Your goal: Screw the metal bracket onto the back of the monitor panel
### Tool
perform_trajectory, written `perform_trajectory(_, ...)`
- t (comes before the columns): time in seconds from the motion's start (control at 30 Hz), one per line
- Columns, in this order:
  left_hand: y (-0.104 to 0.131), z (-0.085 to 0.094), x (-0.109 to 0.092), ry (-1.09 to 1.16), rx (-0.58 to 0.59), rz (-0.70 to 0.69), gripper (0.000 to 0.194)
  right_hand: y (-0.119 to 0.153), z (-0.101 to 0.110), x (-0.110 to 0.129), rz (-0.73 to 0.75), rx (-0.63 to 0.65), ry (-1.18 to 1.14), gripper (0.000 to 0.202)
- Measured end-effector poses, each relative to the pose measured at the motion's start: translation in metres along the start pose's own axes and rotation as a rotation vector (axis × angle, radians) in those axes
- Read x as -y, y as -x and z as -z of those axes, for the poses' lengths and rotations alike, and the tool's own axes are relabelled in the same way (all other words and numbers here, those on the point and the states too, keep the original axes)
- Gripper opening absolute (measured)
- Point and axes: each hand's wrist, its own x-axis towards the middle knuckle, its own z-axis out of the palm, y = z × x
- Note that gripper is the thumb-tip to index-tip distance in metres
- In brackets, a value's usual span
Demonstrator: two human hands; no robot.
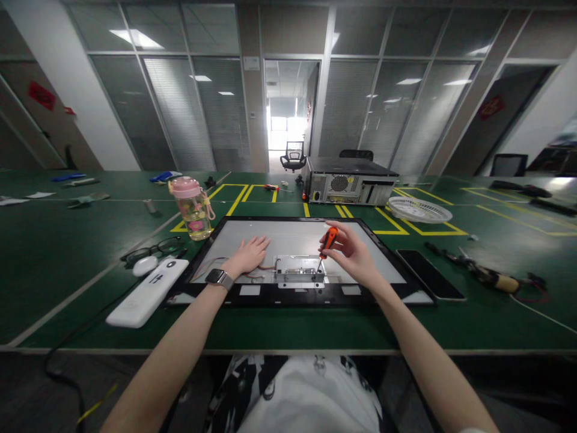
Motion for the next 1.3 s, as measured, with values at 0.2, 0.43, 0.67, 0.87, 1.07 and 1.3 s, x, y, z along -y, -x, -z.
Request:
perform_trajectory(0.2,-0.001,-0.002,0.001,0.024,-0.003,0.008,0.057,0.0,0.0,0.006,-0.015,0.07,0.061,0.048)
perform_trajectory(0.43,-0.002,-0.004,0.003,0.012,-0.014,0.0,0.057,-0.001,0.004,0.004,-0.009,0.06,0.139,0.058)
perform_trajectory(0.67,0.0,-0.002,0.0,0.012,-0.011,-0.001,0.057,0.001,0.003,0.004,0.011,0.095,0.07,0.052)
perform_trajectory(0.87,0.0,0.0,-0.001,0.018,-0.01,0.008,0.056,0.002,0.004,0.004,-0.001,0.099,0.084,0.051)
perform_trajectory(1.07,0.001,0.001,-0.001,0.018,-0.001,0.0,0.057,0.001,0.005,0.005,0.017,0.08,0.079,0.047)
perform_trajectory(1.3,0.001,0.001,-0.002,0.02,-0.006,0.015,0.057,0.002,-0.012,0.0,0.013,-0.23,-0.03,0.048)
